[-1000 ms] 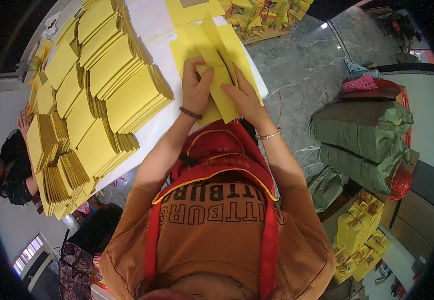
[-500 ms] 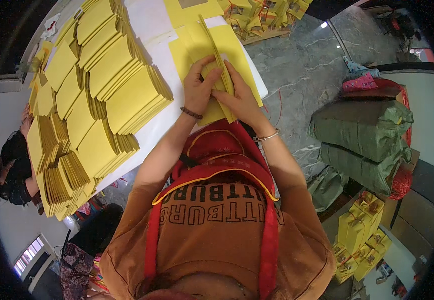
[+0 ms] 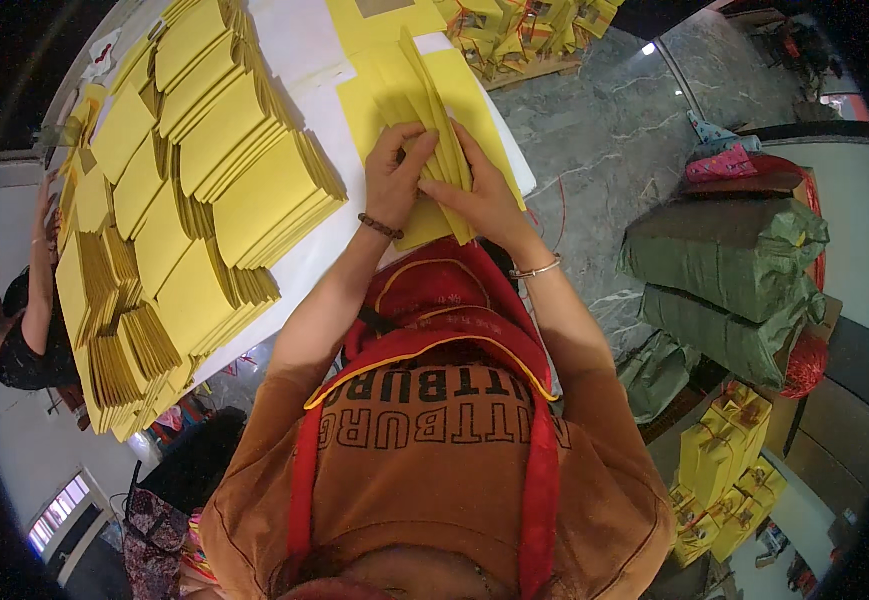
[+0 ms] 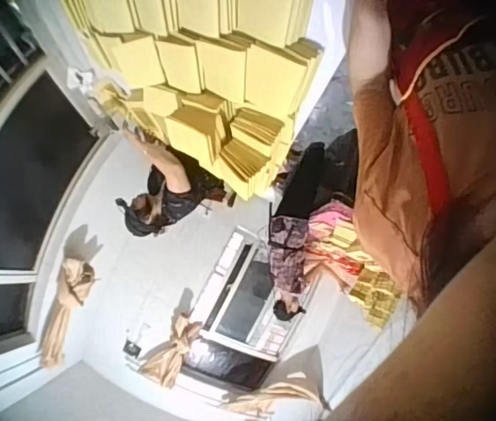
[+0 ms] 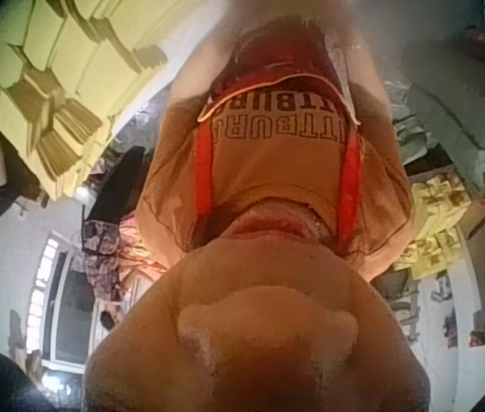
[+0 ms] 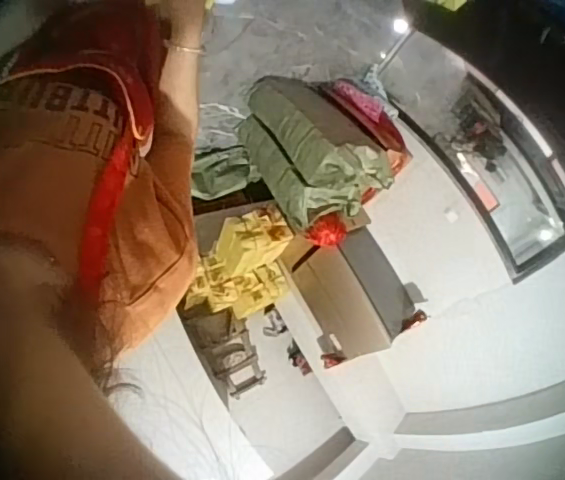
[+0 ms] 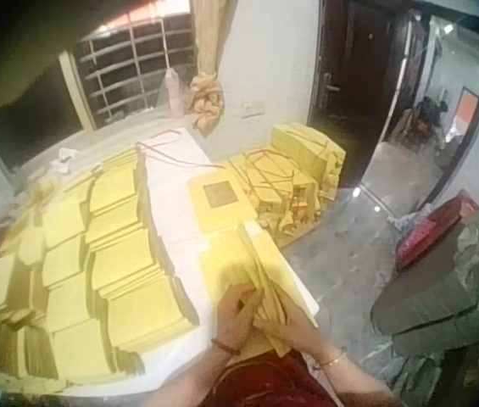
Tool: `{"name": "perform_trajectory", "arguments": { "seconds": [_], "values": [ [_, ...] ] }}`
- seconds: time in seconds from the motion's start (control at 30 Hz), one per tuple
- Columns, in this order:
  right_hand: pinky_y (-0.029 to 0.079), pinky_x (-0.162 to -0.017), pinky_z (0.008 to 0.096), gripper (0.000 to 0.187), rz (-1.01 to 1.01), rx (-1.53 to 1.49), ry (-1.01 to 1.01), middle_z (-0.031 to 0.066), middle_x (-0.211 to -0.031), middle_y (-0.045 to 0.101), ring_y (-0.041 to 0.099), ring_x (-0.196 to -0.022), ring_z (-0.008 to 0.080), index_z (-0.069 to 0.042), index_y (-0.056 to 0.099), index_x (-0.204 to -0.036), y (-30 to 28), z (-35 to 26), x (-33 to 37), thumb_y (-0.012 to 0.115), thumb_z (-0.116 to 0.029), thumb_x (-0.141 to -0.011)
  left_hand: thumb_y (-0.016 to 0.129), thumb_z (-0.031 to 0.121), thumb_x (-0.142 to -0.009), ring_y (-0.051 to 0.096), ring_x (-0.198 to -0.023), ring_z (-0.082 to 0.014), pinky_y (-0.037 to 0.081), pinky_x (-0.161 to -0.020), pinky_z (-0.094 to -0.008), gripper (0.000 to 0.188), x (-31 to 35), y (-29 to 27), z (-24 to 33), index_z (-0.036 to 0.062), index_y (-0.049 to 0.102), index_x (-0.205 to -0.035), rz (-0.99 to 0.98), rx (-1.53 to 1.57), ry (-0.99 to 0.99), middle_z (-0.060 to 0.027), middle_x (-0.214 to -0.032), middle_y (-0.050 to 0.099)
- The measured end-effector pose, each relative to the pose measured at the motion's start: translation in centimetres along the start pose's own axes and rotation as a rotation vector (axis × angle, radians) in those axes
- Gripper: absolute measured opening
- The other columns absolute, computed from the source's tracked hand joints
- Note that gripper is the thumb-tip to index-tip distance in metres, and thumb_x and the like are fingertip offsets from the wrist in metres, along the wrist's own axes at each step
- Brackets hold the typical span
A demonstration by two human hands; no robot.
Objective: Folding yellow paper packets on a work table.
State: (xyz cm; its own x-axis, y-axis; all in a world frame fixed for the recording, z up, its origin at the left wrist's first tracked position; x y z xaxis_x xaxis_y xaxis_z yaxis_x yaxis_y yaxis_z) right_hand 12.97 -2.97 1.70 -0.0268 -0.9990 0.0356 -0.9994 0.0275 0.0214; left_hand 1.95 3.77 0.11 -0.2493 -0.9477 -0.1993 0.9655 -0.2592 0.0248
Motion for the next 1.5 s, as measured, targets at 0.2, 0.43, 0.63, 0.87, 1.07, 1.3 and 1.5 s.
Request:
{"name": "perform_trajectory", "arguments": {
  "seconds": [0.2,0.43,0.63,0.87,1.07,1.3,1.5],
  "values": [
    [0.025,-0.102,0.0271,0.061,0.049,-0.011,0.025,0.0136,-0.135,0.035,0.032,-0.124,0.0183,0.005,0.024,-0.135,-0.4,0.2,-0.1,0.052,-0.02,-0.087,0.063,0.014,-0.079,0.049,-0.068,-0.0184,0.039,-0.061,-0.0287,0.015,0.0,0.2,0.1,0.0012,0.06,-0.085,0.037,0.012,0.062,-0.0082,-0.071,0.054],
    [0.026,-0.1,0.026,0.056,0.083,-0.084,0.106,0.0135,-0.132,0.038,0.035,-0.122,0.0185,0.004,0.027,-0.135,-0.7,0.9,0.0,0.046,-0.02,-0.088,0.062,0.013,-0.08,0.049,-0.069,-0.0187,0.039,-0.062,-0.0283,0.013,0.0,0.2,-0.3,0.0012,0.06,-0.085,0.034,0.003,0.038,-0.0085,-0.073,0.054],
    [0.032,-0.095,0.0249,0.052,0.138,-0.126,0.105,0.0105,-0.126,0.044,0.042,-0.112,0.0155,0.003,0.029,-0.134,-1.0,0.2,0.2,0.041,-0.015,-0.087,0.057,0.013,-0.085,0.048,-0.068,-0.0149,0.039,-0.062,-0.0258,0.013,0.0,0.2,-0.1,0.0005,0.056,-0.087,0.018,0.025,0.018,-0.0066,-0.075,0.052],
    [0.033,-0.094,0.0246,0.051,0.122,-0.223,0.126,0.0093,-0.125,0.045,0.043,-0.11,0.0154,0.001,0.032,-0.133,-1.0,0.8,0.0,0.041,-0.014,-0.085,0.053,0.014,-0.088,0.045,-0.068,-0.0087,0.039,-0.062,-0.0231,0.013,0.1,0.2,-0.5,0.0009,0.052,-0.088,0.012,0.098,-0.064,-0.0021,-0.074,0.05],
    [0.033,-0.094,0.0251,0.051,0.1,-0.141,0.083,0.0095,-0.124,0.045,0.043,-0.11,0.0163,0.001,0.033,-0.132,-1.0,0.5,-0.1,0.041,-0.013,-0.084,0.055,0.011,-0.085,0.044,-0.066,-0.007,0.038,-0.059,-0.0221,0.01,0.2,0.4,-0.6,0.0018,0.053,-0.089,0.027,0.128,-0.061,0.0006,-0.075,0.05],
    [0.031,-0.097,0.0264,0.052,0.12,-0.136,0.105,0.01,-0.125,0.044,0.041,-0.114,0.0172,0.001,0.032,-0.133,-0.8,0.2,0.0,0.041,-0.014,-0.084,0.057,0.006,-0.08,0.047,-0.072,-0.0079,0.04,-0.061,-0.0226,0.014,0.3,0.4,-0.1,0.0032,0.055,-0.093,0.118,0.165,-0.047,-0.0004,-0.082,0.052],
    [0.03,-0.097,0.0264,0.053,0.112,-0.172,0.109,0.0104,-0.126,0.043,0.04,-0.115,0.0175,0.001,0.031,-0.134,-0.9,0.8,-0.1,0.042,-0.013,-0.083,0.059,0.006,-0.079,0.052,-0.075,-0.0118,0.042,-0.066,-0.0246,0.019,0.0,0.3,0.8,0.0005,0.058,-0.097,0.019,-0.037,0.129,-0.0043,-0.086,0.056]
  ]
}}
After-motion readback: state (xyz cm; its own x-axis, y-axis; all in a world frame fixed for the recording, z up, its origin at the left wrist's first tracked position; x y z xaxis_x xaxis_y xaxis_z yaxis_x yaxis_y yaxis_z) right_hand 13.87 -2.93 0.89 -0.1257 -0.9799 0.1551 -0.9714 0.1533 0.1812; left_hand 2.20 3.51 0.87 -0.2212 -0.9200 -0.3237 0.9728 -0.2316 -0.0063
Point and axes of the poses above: each hand's wrist, its own x-axis away from the middle knuckle, its own y-axis out of the palm, z = x × y, the point moved 4 cm from there along -x, towards the middle knuckle
